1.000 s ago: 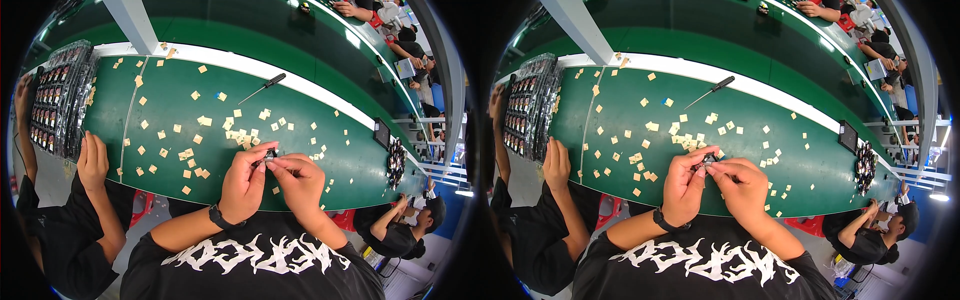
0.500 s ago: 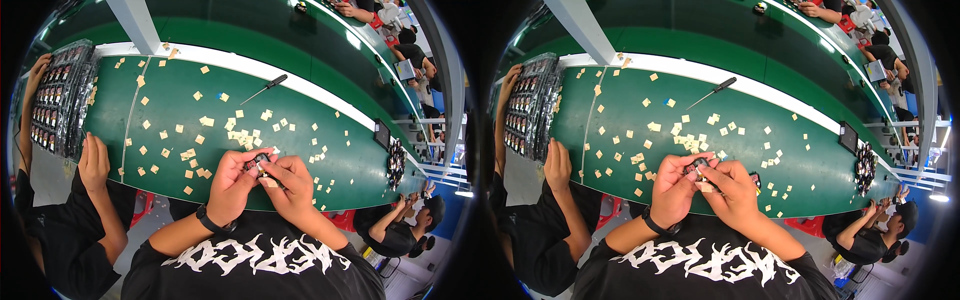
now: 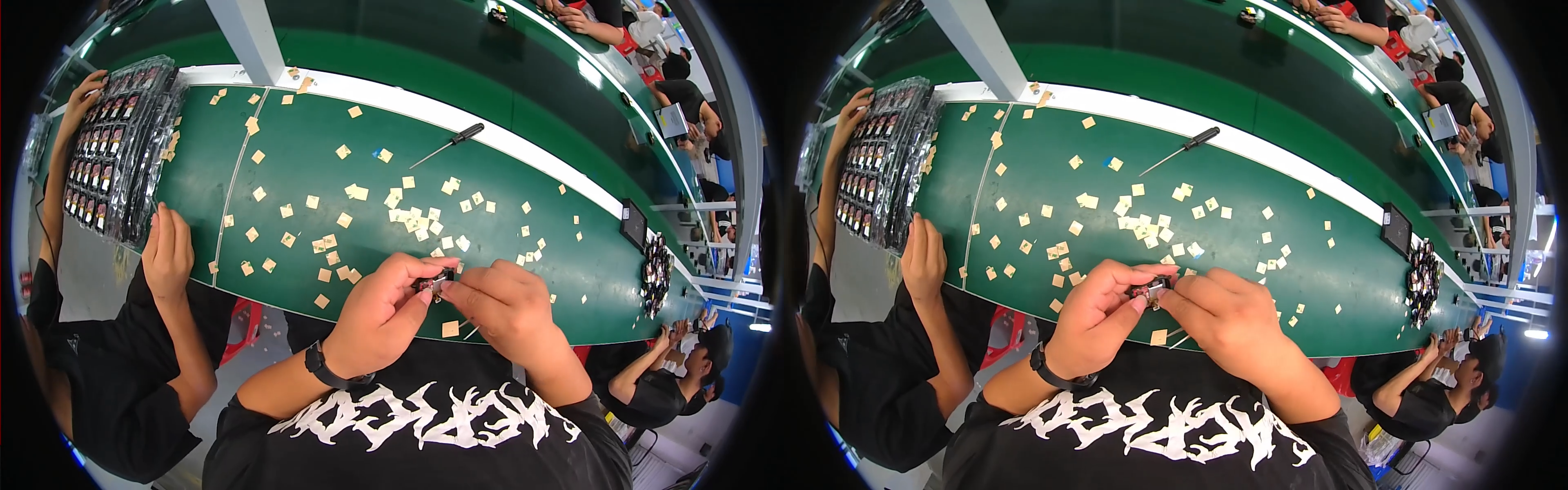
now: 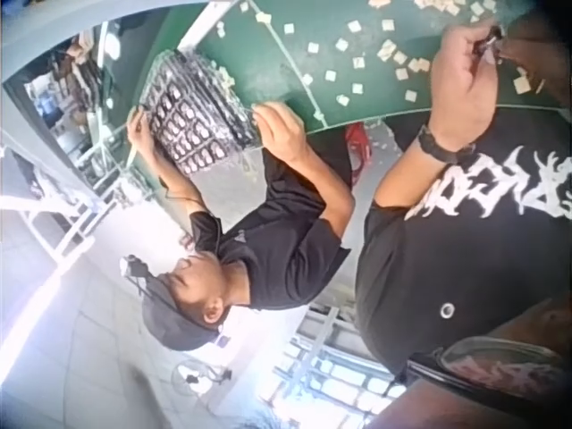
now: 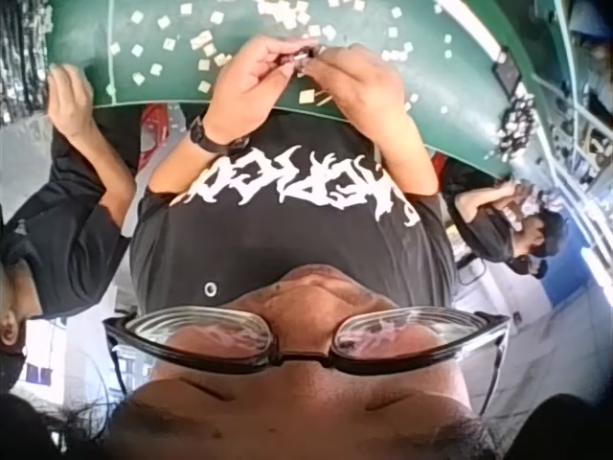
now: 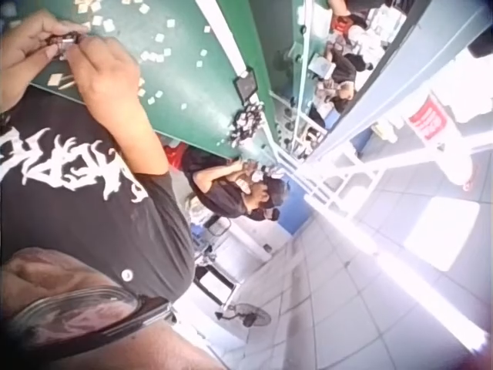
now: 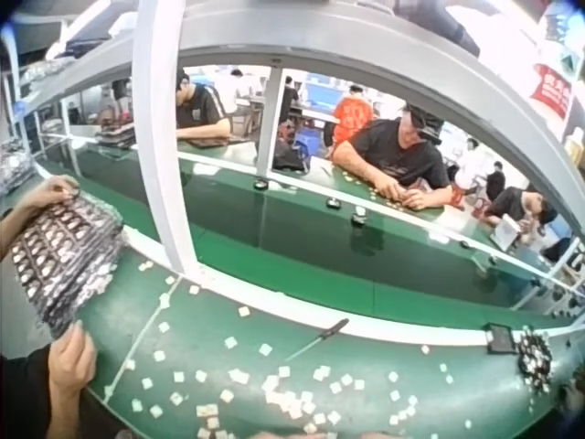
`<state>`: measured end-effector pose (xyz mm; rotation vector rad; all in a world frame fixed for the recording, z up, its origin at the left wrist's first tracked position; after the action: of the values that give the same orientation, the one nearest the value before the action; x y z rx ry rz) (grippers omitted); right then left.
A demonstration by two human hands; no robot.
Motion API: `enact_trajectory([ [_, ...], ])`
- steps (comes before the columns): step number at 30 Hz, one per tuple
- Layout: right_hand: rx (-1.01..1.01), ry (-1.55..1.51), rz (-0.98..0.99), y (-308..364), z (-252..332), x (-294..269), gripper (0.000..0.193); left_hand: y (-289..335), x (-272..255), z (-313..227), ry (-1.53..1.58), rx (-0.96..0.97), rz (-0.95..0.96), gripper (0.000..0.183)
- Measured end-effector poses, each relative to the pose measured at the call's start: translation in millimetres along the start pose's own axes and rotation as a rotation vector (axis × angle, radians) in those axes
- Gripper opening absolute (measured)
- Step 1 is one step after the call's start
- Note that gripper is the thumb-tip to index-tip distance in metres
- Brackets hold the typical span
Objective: The recorder is assembling small electronic components or containers at a factory workbench, applying labels or small parts.
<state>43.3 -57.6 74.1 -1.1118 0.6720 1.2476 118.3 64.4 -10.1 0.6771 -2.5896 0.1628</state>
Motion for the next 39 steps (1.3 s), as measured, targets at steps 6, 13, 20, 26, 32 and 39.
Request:
enact_trajectory([
  [6,-0.192,0.223,0.103,-2,13,5,0.024,5,-6,6,-0.091,-0.112,0.041,0.025],
  [13,-0.217,0.199,0.170,-1,22,18,0.023,9,-12,17,-0.017,-0.263,0.104,0.028],
  [20,0.181,-0.177,0.153,7,-11,3,0.038,25,-46,8,0.011,-0.120,-0.134,0.021],
  [26,0.735,-0.035,0.107,89,-64,-12,0.046,40,-110,-30,-0.146,0.025,-0.462,0.019],
  [32,0.776,-0.057,0.096,108,-56,-2,0.068,48,-170,-60,-0.414,0.142,-0.628,0.040],
  [39,0.769,-0.033,-0.004,116,-63,16,0.048,38,-215,-75,-0.837,0.111,-0.696,0.038],
])
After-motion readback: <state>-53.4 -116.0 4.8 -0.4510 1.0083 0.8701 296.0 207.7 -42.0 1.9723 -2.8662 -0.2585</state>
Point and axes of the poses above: each hand's wrist, its own y-axis away from the middle knuckle, its own x-axis out of the palm, z = x × y, the point moved 6 cm from there along -y, towards the middle knuckle, and after that the axes turned 2 degrees about z, right-handed, at the moved point
